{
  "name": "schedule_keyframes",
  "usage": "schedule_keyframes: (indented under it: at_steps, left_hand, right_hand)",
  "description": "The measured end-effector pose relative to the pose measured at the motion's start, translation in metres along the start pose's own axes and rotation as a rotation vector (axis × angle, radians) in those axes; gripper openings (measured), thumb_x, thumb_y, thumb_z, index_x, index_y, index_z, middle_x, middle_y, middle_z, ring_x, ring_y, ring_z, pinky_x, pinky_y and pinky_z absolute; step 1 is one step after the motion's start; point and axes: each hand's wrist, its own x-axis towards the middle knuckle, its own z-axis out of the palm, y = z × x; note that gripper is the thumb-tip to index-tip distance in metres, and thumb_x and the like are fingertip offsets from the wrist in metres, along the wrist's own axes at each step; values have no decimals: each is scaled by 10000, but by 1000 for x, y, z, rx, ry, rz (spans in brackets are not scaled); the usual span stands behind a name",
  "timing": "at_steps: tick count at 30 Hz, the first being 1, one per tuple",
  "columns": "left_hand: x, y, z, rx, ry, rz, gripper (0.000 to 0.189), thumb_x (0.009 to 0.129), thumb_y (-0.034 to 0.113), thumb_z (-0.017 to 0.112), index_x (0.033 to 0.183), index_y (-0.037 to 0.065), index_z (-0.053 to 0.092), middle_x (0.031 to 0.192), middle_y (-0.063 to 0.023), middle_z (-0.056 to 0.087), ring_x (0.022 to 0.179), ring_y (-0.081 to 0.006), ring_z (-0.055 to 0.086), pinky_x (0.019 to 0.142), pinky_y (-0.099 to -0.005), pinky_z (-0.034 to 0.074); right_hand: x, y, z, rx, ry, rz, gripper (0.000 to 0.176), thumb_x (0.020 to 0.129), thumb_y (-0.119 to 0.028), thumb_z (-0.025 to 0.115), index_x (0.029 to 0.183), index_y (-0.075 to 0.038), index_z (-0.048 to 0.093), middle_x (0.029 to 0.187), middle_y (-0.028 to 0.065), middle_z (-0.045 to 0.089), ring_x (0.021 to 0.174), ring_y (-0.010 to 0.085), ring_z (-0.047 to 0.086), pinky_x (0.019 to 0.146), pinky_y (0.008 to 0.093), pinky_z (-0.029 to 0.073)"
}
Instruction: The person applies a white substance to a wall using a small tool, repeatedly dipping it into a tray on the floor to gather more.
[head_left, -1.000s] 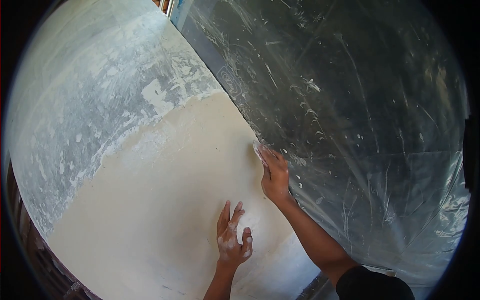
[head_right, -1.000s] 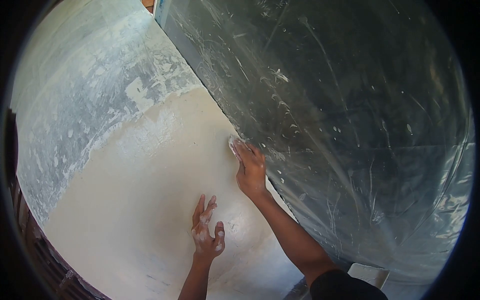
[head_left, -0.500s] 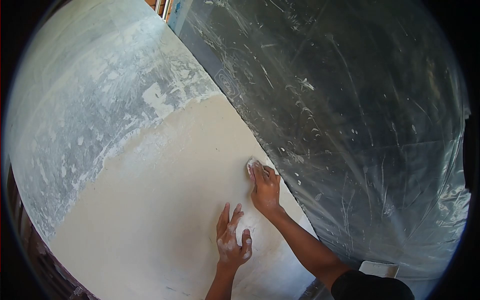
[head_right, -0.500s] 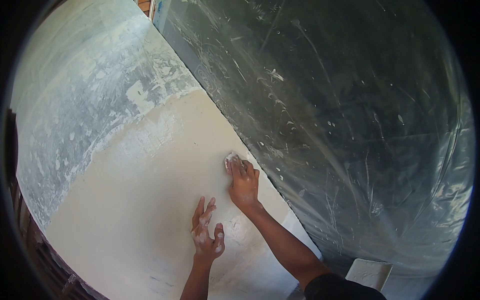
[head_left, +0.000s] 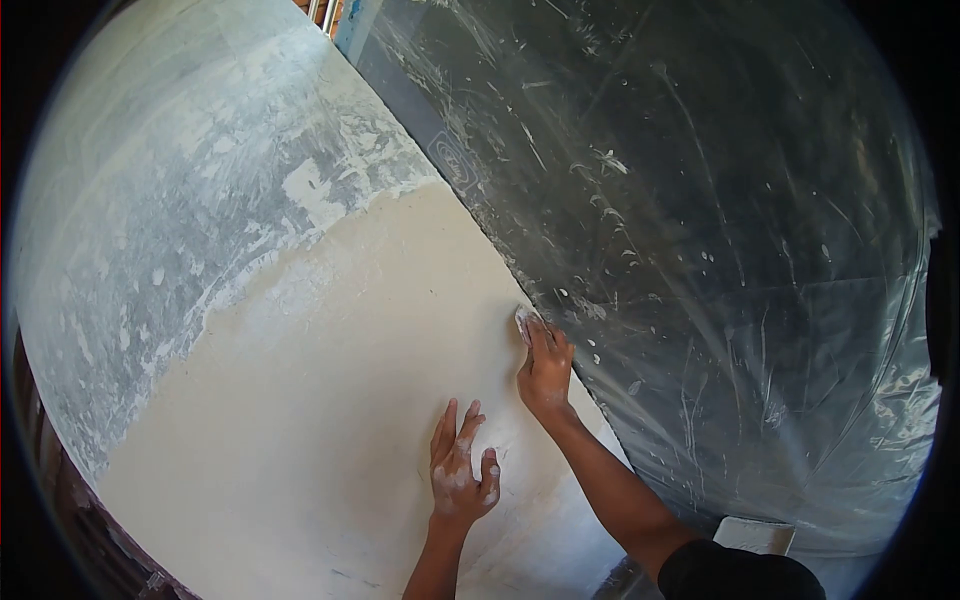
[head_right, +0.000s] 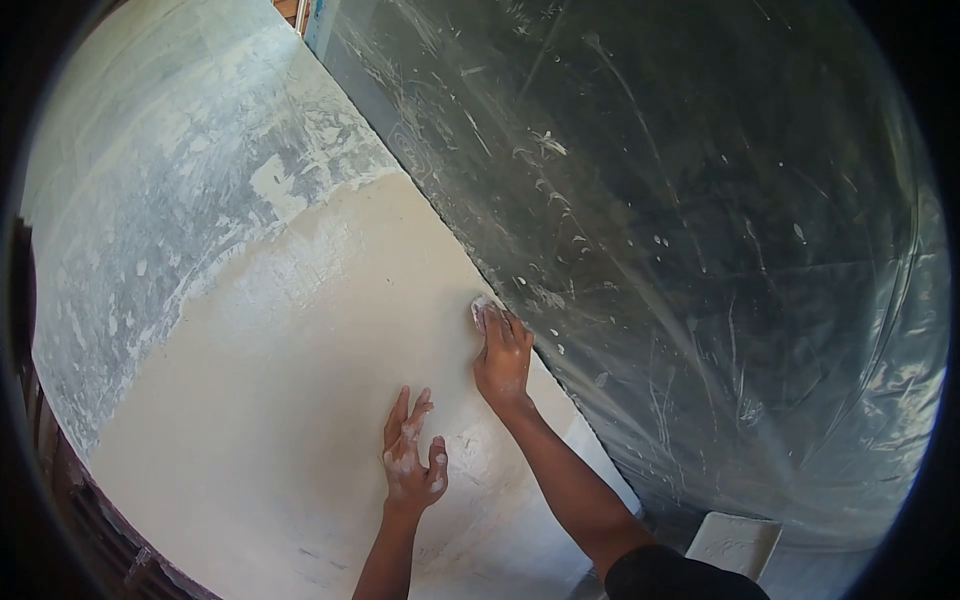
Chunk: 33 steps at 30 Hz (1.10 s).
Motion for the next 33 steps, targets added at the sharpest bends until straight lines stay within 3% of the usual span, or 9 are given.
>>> schedule_keyframes:
  at_steps: [6,9,13,16,18,22,26,30,33]
  left_hand:
    - [1,-4,5,-6,36,-40,393,940,137,509,1314,17,517,1349,-226,612,1357,-459,458,1089,-525,392]
    - [-5,-4,-1,0,5,-44,404,921,119,529,1304,-9,515,1377,-204,596,1364,-468,454,1101,-557,369]
    - [-3,-3,2,-10,38,-50,394,924,121,526,1297,-7,529,1373,-201,602,1367,-462,455,1096,-558,374]
    - [0,-1,-1,-17,52,-42,386,927,123,523,1293,-3,534,1370,-201,604,1367,-462,455,1092,-558,379]
    - [-2,-1,-3,-17,38,-42,384,929,124,521,1292,1,535,1369,-201,605,1366,-463,456,1090,-557,383]
    - [0,2,-2,-50,51,-73,391,927,119,525,1302,11,526,1371,-198,605,1373,-455,451,1096,-553,379]
    - [3,6,-3,-75,56,-109,393,925,117,525,1304,11,524,1367,-198,609,1375,-455,447,1098,-547,377]
    - [-4,6,-15,-10,57,-71,386,926,113,524,1298,9,529,1364,-203,609,1374,-458,446,1095,-549,380]
    - [-10,4,-12,-32,75,-98,385,926,108,530,1298,7,533,1362,-207,610,1374,-456,447,1095,-549,380]
  right_hand:
    - [-47,-10,-18,102,-136,-114,561,784,124,571,1340,57,548,1353,210,601,1246,373,533,1030,481,377]
    - [1,4,-11,-16,-13,-30,637,729,130,581,1360,79,504,1320,246,601,1294,406,493,1054,496,358]
    - [-33,2,3,-68,-118,-61,683,699,113,599,1373,75,492,1390,242,558,1325,420,451,1051,531,348]
    - [-49,-6,-18,100,-173,-38,633,732,138,589,1357,66,521,1332,228,610,1273,398,510,1033,460,378]
    - [-8,-2,-12,50,10,-67,588,764,145,566,1344,59,537,1288,217,639,1237,392,538,1018,442,391]
    - [25,-6,9,-34,-54,-21,619,755,112,574,1368,50,516,1358,227,585,1302,391,475,1045,487,357]
    - [-45,-16,-6,57,-164,-150,648,721,123,602,1361,45,537,1340,207,609,1270,398,508,1046,487,361]
    - [37,-19,-9,126,77,-139,599,756,135,578,1343,20,570,1314,192,630,1257,394,528,1018,470,386]
    - [50,-13,15,75,42,-140,626,755,125,572,1362,-30,576,1345,188,609,1274,395,518,1041,488,377]
